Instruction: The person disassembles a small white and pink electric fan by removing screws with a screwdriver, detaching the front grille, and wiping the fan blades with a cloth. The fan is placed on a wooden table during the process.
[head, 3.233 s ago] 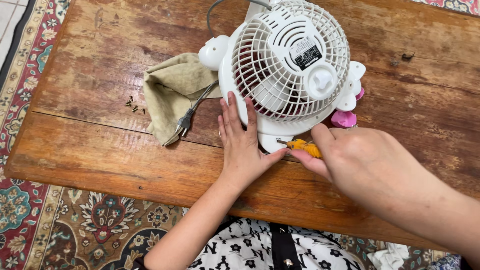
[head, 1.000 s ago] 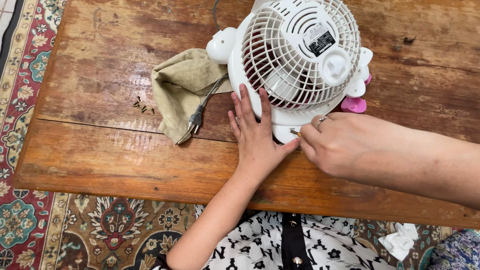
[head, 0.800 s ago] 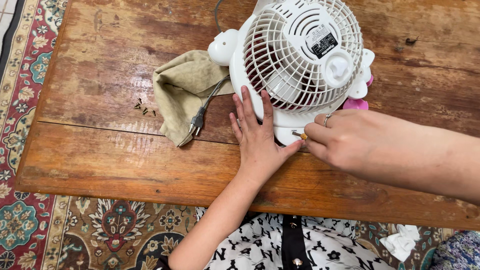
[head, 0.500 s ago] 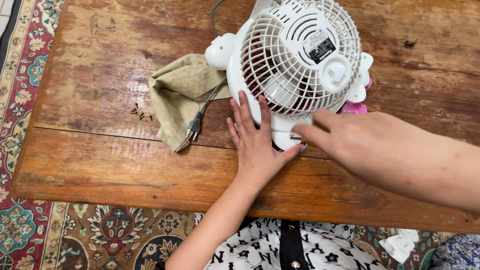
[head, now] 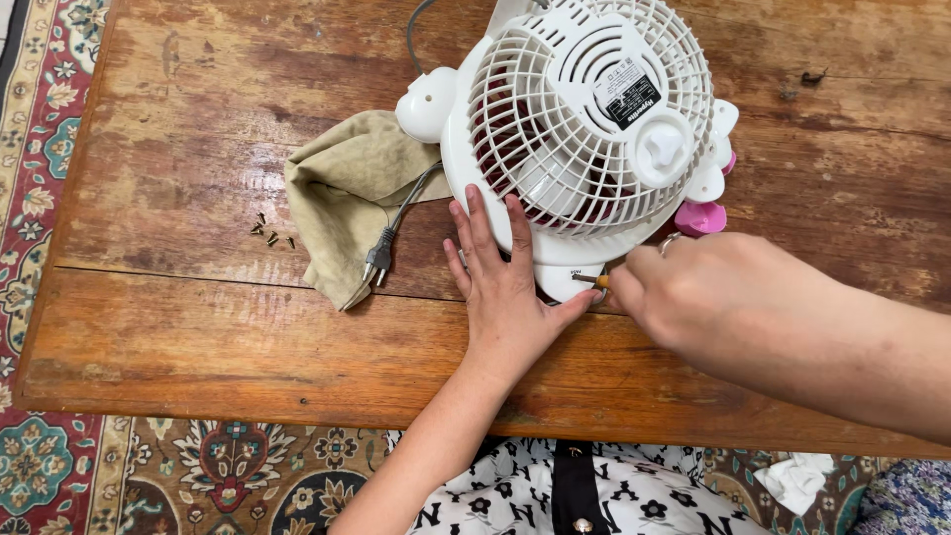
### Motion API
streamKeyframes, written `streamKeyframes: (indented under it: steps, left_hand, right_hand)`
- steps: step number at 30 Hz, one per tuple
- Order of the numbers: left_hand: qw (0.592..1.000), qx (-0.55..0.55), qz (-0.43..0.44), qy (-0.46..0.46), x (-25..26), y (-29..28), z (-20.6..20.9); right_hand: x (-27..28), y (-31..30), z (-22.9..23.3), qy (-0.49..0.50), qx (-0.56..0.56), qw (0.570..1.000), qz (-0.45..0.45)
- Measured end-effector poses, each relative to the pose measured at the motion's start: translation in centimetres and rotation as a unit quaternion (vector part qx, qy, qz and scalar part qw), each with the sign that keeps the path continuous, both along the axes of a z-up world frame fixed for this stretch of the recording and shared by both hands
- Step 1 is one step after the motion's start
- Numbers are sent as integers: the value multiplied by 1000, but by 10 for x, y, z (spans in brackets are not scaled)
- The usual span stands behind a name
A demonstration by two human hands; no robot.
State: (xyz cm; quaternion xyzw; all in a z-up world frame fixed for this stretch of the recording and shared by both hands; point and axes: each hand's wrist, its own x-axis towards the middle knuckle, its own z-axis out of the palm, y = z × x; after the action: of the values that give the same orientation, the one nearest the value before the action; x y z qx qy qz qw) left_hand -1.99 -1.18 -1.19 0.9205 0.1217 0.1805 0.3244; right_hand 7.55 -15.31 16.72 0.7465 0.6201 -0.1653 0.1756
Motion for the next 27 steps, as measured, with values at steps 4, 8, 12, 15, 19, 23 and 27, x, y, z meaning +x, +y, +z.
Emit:
streamKeyframes:
  steps: [4,8,12,15,19,23,27]
  left_hand:
    - [1000,-3,3,-2,-1,0,0]
    - [1000,8,7,-8,-1,0,0]
    - [1000,6,5,4,-1,0,-1]
    - [1000,9,3,6,-2,-1,-1]
    - [1000,16,1,1,-2,1,-3]
    - [1000,13,2,8,0,0,-4]
    - [1000,17,0,3,0,0,-2]
  right_hand:
    - [4,-6,-3,23,31,996,74]
    - [8,-2,-1,67,124,989,38]
    - [12,2,-2,43,69,991,104]
    - [11,1,-3,7,54,979,197]
    - [15,7,-1,31,71,969,235]
    - [20,13,13,33,179,978,100]
    - [5,20,15,-16,-65,985,-159]
